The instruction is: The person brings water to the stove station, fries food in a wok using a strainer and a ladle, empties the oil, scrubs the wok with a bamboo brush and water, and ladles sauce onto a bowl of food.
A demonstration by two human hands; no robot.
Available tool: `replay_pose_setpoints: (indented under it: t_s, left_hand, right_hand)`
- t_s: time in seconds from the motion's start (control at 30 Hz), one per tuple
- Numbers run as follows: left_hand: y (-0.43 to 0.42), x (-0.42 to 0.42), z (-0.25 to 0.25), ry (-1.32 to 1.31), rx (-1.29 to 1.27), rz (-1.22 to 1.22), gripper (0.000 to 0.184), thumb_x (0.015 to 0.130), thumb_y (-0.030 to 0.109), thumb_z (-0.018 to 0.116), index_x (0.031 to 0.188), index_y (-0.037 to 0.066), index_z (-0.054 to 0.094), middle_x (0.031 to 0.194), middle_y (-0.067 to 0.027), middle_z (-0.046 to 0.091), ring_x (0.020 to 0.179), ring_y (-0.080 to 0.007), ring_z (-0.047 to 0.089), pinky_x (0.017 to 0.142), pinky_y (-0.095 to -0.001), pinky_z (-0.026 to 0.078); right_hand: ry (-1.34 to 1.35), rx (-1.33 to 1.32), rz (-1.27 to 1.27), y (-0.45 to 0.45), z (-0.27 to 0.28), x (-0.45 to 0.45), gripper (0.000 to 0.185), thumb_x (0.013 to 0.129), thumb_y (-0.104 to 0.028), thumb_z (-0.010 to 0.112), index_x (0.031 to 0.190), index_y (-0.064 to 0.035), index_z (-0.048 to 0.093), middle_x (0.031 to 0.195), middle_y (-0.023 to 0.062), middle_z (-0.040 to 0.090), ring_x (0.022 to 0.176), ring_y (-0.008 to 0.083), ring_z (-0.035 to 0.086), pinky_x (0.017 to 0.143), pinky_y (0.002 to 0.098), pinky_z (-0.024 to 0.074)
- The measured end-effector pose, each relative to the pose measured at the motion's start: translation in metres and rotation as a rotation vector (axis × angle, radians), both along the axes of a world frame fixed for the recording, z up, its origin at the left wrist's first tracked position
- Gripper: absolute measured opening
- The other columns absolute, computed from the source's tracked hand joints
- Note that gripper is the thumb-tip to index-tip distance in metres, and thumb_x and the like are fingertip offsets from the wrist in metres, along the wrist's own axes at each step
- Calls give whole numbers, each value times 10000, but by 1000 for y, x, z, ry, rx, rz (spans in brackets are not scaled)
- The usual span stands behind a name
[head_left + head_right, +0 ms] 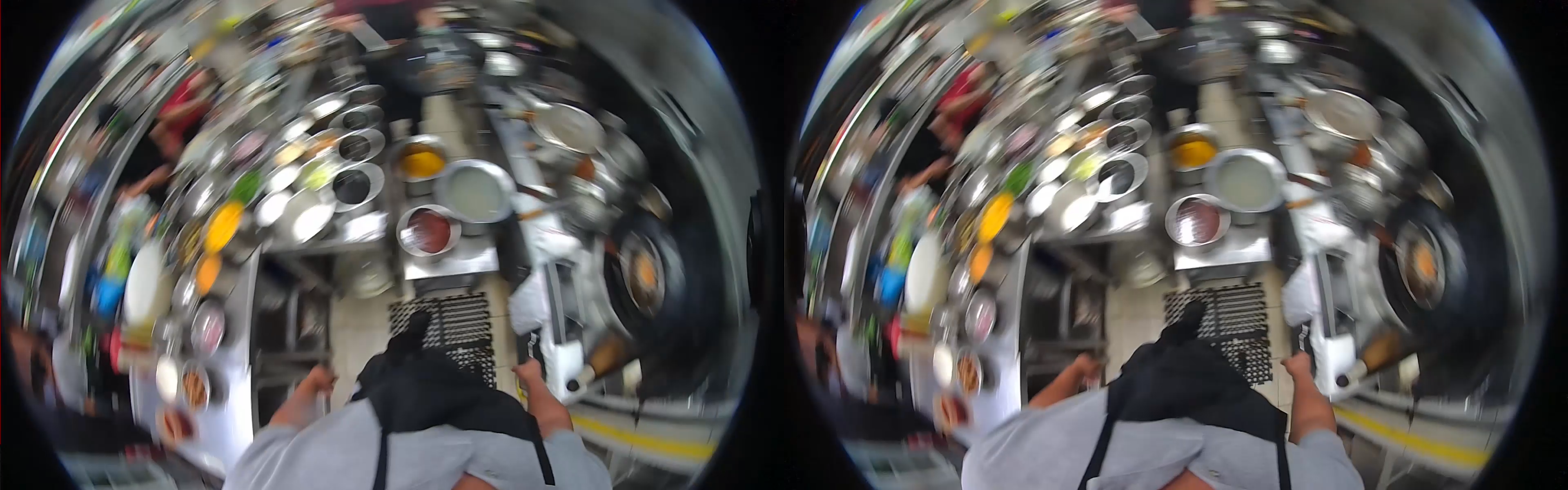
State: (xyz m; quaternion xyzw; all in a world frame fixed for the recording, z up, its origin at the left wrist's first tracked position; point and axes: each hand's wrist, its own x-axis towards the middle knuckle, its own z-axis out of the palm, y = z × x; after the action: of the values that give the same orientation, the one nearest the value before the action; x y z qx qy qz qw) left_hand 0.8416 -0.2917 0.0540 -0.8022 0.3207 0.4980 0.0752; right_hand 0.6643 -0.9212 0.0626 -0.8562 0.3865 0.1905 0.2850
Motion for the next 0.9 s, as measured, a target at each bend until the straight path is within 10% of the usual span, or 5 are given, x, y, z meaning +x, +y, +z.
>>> replay_pose_setpoints:
  t_s: [0.03,0.17,0.27,0.4,0.9]
  left_hand:
    - [20,-3,-48,53,61,270,365,596,288,673,934,151,658,884,-80,659,836,-245,633,682,-366,508]
    - [-6,35,-17,150,-334,-189,214,681,161,629,880,97,675,819,-41,663,722,-197,632,617,-357,521]
    - [-24,14,0,158,-169,720,143,805,168,581,844,51,654,712,-69,647,553,-169,609,474,-309,503]
    - [-52,34,-1,305,-97,1192,250,853,231,553,744,13,603,656,-86,614,531,-195,606,457,-324,501]
    - [-108,48,51,216,-162,1185,256,831,244,575,767,-3,597,646,-77,604,549,-200,621,465,-341,499]
  right_hand:
    - [11,-68,-19,-1,-12,-6,535,574,-328,772,930,47,635,932,238,635,893,339,623,790,381,491]
    - [40,-124,-94,3,-2,-26,568,585,-370,770,952,42,634,979,251,617,936,347,601,830,384,477]
    - [36,-29,-111,6,0,-43,559,598,-401,754,935,32,646,981,245,617,933,356,597,823,393,473]
    - [162,-57,-17,6,-74,-92,545,559,-367,789,864,59,640,955,249,621,939,356,597,830,389,477]
    - [157,61,-83,46,-98,-162,454,577,-382,745,729,35,648,792,218,644,808,294,641,705,354,499]
